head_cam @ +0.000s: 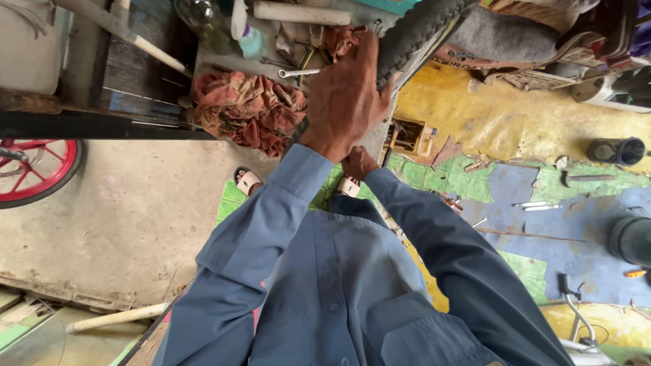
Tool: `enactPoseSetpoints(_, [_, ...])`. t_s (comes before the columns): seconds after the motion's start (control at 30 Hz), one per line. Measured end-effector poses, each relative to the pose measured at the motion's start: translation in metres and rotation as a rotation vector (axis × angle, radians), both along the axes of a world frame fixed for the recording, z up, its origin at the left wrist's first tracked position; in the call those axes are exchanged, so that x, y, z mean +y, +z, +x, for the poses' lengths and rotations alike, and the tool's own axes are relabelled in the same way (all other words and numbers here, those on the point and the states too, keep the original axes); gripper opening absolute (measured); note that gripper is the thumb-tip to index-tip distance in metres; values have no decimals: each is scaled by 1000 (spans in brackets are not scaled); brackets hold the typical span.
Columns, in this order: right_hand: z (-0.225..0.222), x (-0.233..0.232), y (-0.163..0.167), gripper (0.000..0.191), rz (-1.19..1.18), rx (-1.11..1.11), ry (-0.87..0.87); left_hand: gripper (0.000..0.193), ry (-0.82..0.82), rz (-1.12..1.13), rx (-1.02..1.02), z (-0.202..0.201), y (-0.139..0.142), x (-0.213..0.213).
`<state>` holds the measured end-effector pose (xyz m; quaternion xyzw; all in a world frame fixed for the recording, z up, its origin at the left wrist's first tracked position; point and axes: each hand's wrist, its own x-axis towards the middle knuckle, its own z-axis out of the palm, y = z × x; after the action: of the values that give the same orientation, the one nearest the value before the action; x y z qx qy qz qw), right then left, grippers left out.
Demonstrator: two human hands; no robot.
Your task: The person uses a small metal tool to adjust the spokes of a bicycle wheel mounted on a workbench. They repeatedly rotate the wheel and tighten individual spokes around the rim.
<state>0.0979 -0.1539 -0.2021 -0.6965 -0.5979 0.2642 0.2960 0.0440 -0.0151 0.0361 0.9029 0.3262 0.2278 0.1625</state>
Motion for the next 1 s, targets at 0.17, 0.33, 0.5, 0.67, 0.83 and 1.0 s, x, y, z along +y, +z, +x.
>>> enactPoseSetpoints(0.17, [-10,-9,10,14,-73,64,-257,60,13,85,-80,-3,1,4])
enactPoseSetpoints(0.33, [-21,-13,13,15,-59,146,-163,58,-4,108,-126,-5,-2,13])
enactPoseSetpoints(0.5, [-34,-10,0,16,32,171,-338,56,11,48,-78,-3,-5,17])
enactPoseSetpoints(0.67, [-33,-16,-3,15,221,117,-201,62,31,61,-18,-3,-6,29])
enactPoseSetpoints(0.83, [-44,-19,0,24,57,177,-364,59,27,26,5,-1,-12,45])
enactPoseSetpoints(1.0, [-54,-15,-2,20,90,172,-408,57,21,187,-122,-2,-25,56])
